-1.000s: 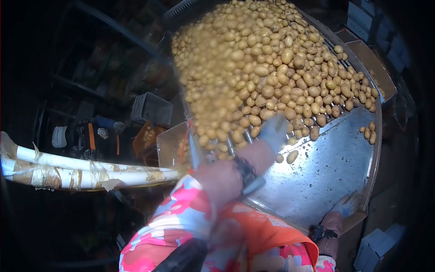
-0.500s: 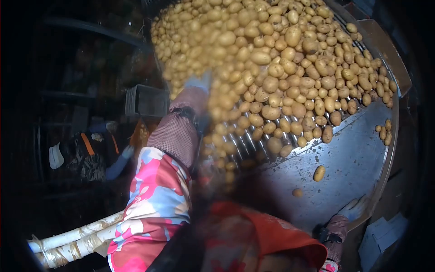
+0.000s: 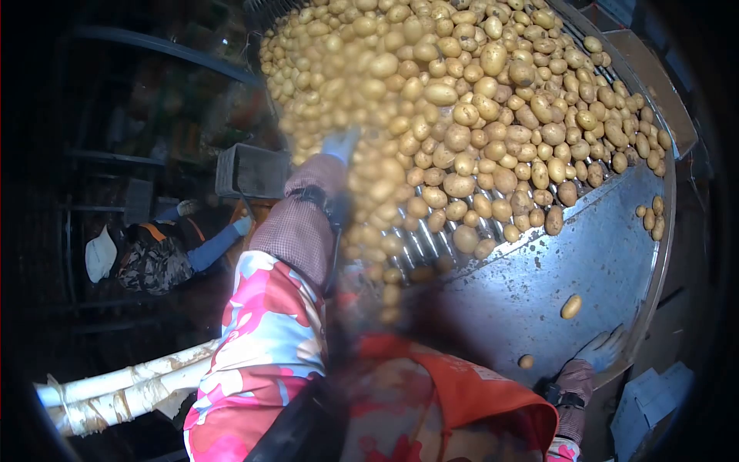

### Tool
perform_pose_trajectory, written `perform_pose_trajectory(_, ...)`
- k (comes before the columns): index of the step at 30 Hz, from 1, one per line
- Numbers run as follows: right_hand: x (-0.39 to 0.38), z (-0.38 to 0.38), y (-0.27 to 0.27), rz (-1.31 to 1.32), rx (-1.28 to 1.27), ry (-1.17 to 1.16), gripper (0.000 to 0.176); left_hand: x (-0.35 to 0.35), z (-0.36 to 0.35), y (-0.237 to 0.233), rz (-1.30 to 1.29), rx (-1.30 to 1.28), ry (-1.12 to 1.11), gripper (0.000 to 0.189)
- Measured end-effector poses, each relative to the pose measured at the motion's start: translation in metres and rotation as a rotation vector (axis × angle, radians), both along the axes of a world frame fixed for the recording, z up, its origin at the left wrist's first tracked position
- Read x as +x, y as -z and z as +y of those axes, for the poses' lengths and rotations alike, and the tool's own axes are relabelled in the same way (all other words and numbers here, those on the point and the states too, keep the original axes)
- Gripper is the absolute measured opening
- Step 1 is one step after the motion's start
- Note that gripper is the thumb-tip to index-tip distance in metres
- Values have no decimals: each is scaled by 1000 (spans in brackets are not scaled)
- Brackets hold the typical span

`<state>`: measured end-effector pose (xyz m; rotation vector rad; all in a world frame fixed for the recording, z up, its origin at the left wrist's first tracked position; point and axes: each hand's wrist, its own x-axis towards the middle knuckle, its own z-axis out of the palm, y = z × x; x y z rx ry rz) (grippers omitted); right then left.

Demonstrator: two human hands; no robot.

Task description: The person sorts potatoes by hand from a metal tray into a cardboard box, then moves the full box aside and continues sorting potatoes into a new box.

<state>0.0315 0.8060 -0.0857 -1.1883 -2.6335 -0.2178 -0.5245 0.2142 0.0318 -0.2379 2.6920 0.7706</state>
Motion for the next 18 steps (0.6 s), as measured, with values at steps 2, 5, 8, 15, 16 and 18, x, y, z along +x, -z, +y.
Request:
perform_pose_trajectory(2,6,4,12,50,22,-12,51,33,40,-18,-114,241,-158,72)
perform_pose_trajectory(5,-7,-8,-16,-75,-17,31,51,90,106,-39,-176,644,-470,65)
perform_pose_trajectory(8,-1,-3,-2,-6,4,8,51,107,111,-26,49,-75,245,57)
perform_pose_trajectory(15,3,3,7,-16,32,32,49,241,219,-86,-3,363,22,51)
perform_pose_trajectory(16,2,2,8,-6,32,30,48,254,223,-79,20,357,72,52)
perform_pose_trajectory(18,4,-2,3,-24,51,24,48,276,226,-58,58,346,232,53)
